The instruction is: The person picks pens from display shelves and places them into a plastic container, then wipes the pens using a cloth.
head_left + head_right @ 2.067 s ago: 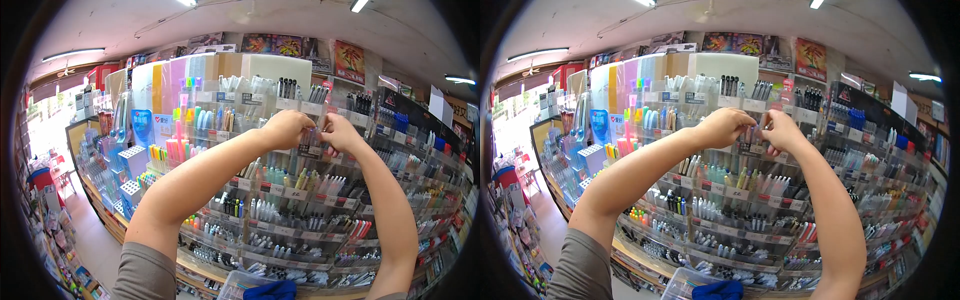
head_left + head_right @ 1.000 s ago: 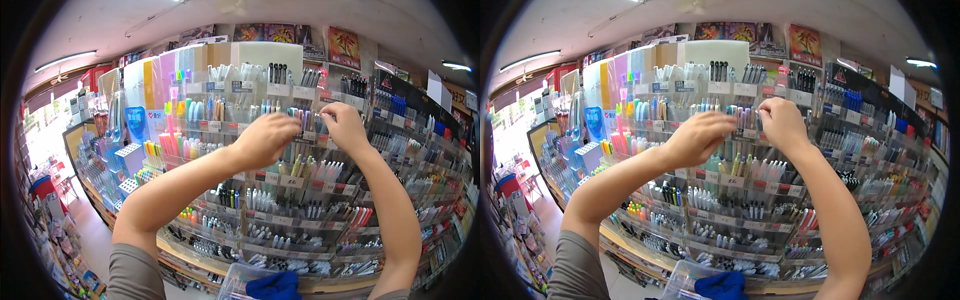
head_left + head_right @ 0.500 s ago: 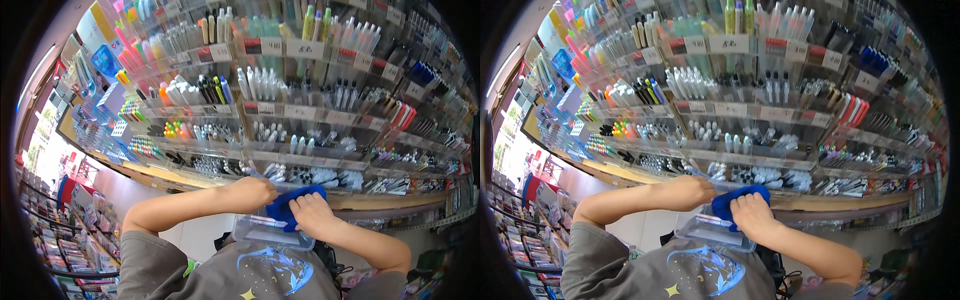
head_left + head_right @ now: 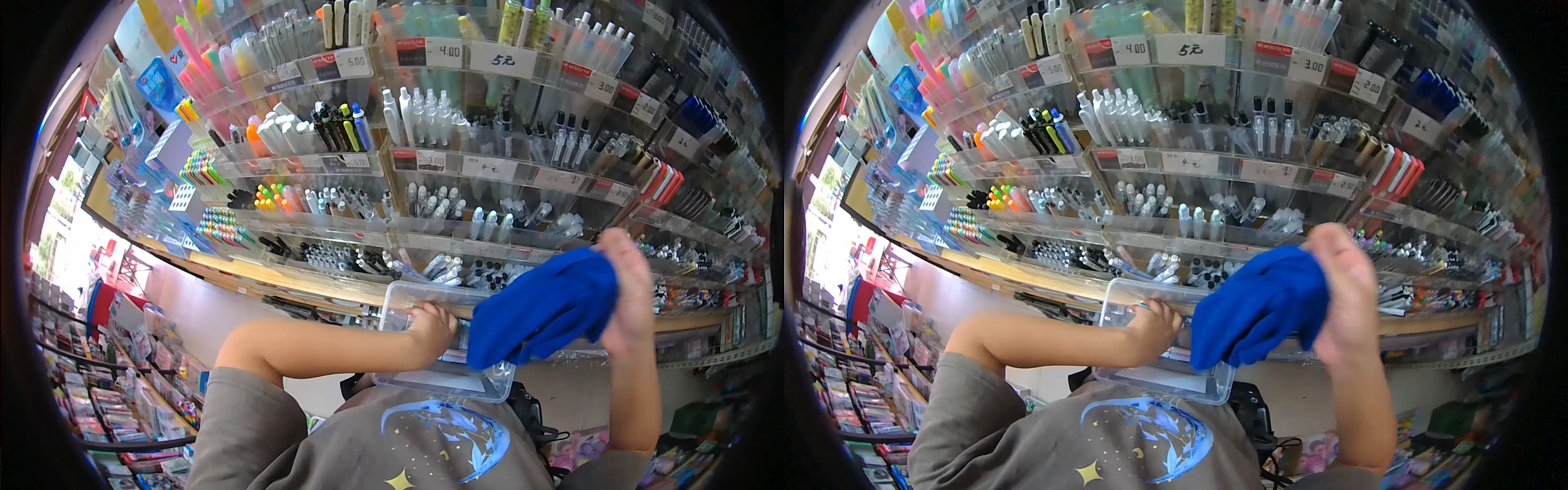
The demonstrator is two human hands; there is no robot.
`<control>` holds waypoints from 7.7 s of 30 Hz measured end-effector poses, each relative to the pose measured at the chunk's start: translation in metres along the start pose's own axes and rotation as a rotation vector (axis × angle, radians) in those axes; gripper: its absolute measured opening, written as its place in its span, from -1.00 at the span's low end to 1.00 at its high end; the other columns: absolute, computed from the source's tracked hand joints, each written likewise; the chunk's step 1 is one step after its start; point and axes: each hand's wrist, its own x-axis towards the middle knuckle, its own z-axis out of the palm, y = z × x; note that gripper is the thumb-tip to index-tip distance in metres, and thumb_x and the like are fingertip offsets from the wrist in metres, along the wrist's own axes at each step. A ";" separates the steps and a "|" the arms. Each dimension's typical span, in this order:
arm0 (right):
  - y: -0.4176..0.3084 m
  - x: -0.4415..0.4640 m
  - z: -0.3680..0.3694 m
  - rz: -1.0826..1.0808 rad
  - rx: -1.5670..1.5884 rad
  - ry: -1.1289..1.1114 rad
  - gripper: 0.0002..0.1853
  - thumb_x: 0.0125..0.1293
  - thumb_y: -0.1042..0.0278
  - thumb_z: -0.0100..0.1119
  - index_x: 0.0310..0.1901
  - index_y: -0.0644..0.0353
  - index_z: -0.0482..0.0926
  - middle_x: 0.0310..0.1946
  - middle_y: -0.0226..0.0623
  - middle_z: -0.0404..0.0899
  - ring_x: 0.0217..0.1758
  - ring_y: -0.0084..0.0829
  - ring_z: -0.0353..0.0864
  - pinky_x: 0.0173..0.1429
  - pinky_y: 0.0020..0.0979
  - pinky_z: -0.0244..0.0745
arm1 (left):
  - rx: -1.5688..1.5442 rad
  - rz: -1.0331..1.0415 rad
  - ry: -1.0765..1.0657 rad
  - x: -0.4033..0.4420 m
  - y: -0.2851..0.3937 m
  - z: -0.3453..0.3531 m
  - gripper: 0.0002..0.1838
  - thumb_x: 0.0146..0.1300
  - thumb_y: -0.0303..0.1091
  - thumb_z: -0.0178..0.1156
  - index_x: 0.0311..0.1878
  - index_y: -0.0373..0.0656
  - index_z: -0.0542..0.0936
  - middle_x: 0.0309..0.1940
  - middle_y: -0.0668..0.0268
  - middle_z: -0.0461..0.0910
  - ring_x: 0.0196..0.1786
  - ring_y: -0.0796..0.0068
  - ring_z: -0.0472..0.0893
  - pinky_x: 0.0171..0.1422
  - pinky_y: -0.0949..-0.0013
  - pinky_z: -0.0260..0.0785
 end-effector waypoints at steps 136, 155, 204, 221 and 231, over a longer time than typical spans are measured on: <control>0.153 0.015 0.031 -0.001 0.032 -0.081 -0.77 0.39 0.31 -0.17 -0.18 0.24 0.47 -0.38 -0.53 0.47 -0.36 -0.74 0.38 -0.24 -0.66 0.32 | -2.648 0.027 0.474 -0.081 -0.018 -0.019 -0.68 0.32 -0.21 -0.04 0.00 -0.23 0.33 -0.51 0.35 0.38 -0.67 0.74 0.16 -0.65 0.66 -0.03; 0.176 0.011 0.028 -0.103 -0.427 -0.467 -0.82 0.27 0.43 -0.08 -0.15 0.31 0.32 -0.37 -0.23 0.44 -0.29 -0.51 0.40 -0.18 -0.42 0.34 | -2.244 -0.206 0.565 -0.074 -0.015 -0.024 -0.84 0.33 -0.32 -0.09 -0.09 -0.13 0.28 -0.53 0.42 0.40 -0.63 0.74 0.27 -0.60 0.64 0.12; 0.153 0.014 0.033 0.231 -0.083 -0.414 -0.79 0.29 0.44 0.00 -0.06 0.23 0.49 -0.26 -0.45 0.53 -0.25 -0.67 0.46 -0.15 -0.63 0.38 | -2.435 -0.276 0.916 -0.089 -0.062 -0.027 -0.68 0.35 -0.25 -0.10 0.01 -0.28 0.39 -0.70 0.47 0.29 -0.66 0.69 0.29 -0.54 0.59 0.20; 0.151 0.018 0.032 -0.246 -0.350 -0.114 -0.92 0.29 0.39 -0.05 -0.29 0.21 0.36 -0.54 -0.53 0.34 -0.47 -0.70 0.26 -0.38 -0.59 0.25 | -2.074 -0.337 0.478 -0.079 -0.036 -0.033 -0.79 0.32 -0.29 -0.03 -0.11 -0.20 0.44 -0.63 0.46 0.37 -0.68 0.73 0.31 -0.61 0.61 0.20; 0.145 0.011 0.038 -0.288 -0.549 -0.211 -0.81 0.23 0.35 0.08 -0.24 0.29 0.38 -0.58 -0.42 0.38 -0.53 -0.65 0.32 -0.42 -0.55 0.29 | -2.310 -0.398 0.523 -0.077 -0.033 -0.023 -0.78 0.33 -0.25 -0.05 -0.24 -0.23 0.44 -0.76 0.49 0.22 -0.74 0.73 0.19 -0.66 0.60 0.07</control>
